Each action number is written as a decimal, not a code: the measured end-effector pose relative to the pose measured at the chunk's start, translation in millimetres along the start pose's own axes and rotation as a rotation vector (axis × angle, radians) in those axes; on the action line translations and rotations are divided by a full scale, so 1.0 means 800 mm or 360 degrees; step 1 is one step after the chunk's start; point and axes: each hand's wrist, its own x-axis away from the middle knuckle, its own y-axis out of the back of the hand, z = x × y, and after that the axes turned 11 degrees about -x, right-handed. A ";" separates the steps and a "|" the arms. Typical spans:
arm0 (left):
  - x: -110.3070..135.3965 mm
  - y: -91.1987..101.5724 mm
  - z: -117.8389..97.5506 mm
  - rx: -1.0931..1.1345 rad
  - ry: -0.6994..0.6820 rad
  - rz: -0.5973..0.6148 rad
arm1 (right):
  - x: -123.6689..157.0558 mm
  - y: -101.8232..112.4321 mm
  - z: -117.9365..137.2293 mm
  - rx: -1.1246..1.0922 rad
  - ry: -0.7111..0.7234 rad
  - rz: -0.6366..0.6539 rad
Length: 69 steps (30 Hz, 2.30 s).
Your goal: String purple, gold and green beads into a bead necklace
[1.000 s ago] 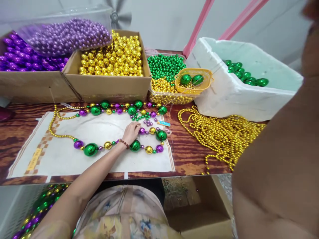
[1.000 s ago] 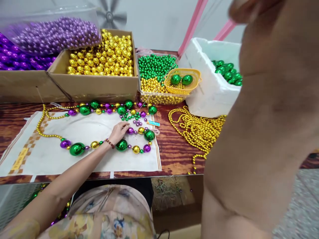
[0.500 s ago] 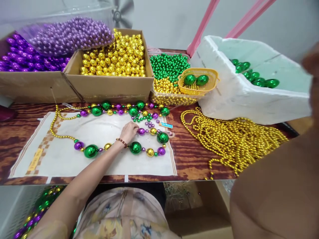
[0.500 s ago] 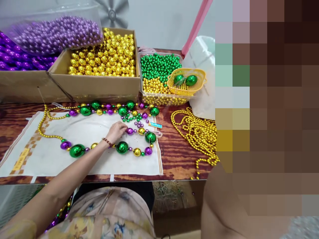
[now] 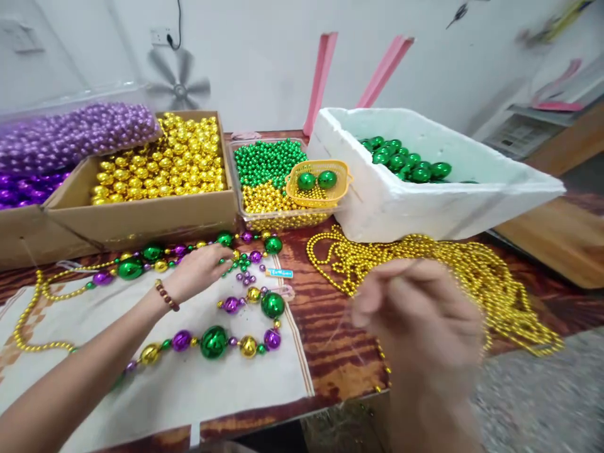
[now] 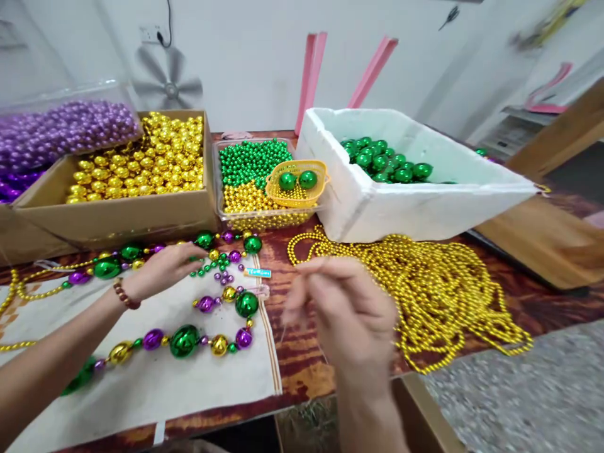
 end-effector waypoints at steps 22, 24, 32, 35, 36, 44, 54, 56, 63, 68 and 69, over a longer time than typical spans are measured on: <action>-0.321 -0.008 -0.135 0.0796 -0.0260 -0.0538 | 0.077 -0.004 -0.148 -0.0386 -0.0741 0.0000; -0.263 0.003 -0.123 0.1344 -0.0186 -0.0350 | 0.069 -0.005 -0.147 -0.0309 -0.0700 0.0030; -0.035 0.008 -0.058 0.2819 0.0597 0.0136 | 0.070 -0.037 -0.145 0.0012 -0.0397 0.0192; 0.001 0.009 -0.036 0.3218 0.0786 0.0032 | 0.085 -0.053 -0.149 0.0165 -0.0305 0.0237; 0.009 0.011 -0.030 0.3294 0.0817 0.0004 | 0.090 -0.057 -0.150 0.0217 -0.0293 0.0264; 0.042 0.022 -0.006 0.3501 0.0838 -0.0127 | 0.112 -0.081 -0.154 0.0377 -0.0331 0.0367; 0.057 0.016 -0.005 0.3393 0.0702 -0.0230 | 0.118 -0.097 -0.156 0.0363 -0.0320 0.0398; 0.062 0.013 -0.008 0.3328 0.0607 -0.0246 | 0.118 -0.100 -0.160 0.0350 -0.0311 0.0395; 0.078 0.006 -0.024 0.3093 0.0433 -0.0320 | 0.111 -0.108 -0.177 0.0337 -0.0377 0.0347; 0.085 0.004 -0.021 0.3027 0.0400 -0.0361 | 0.112 -0.110 -0.184 0.0307 -0.0367 0.0364; 0.086 0.003 -0.020 0.3011 0.0398 -0.0357 | 0.113 -0.111 -0.185 0.0293 -0.0371 0.0369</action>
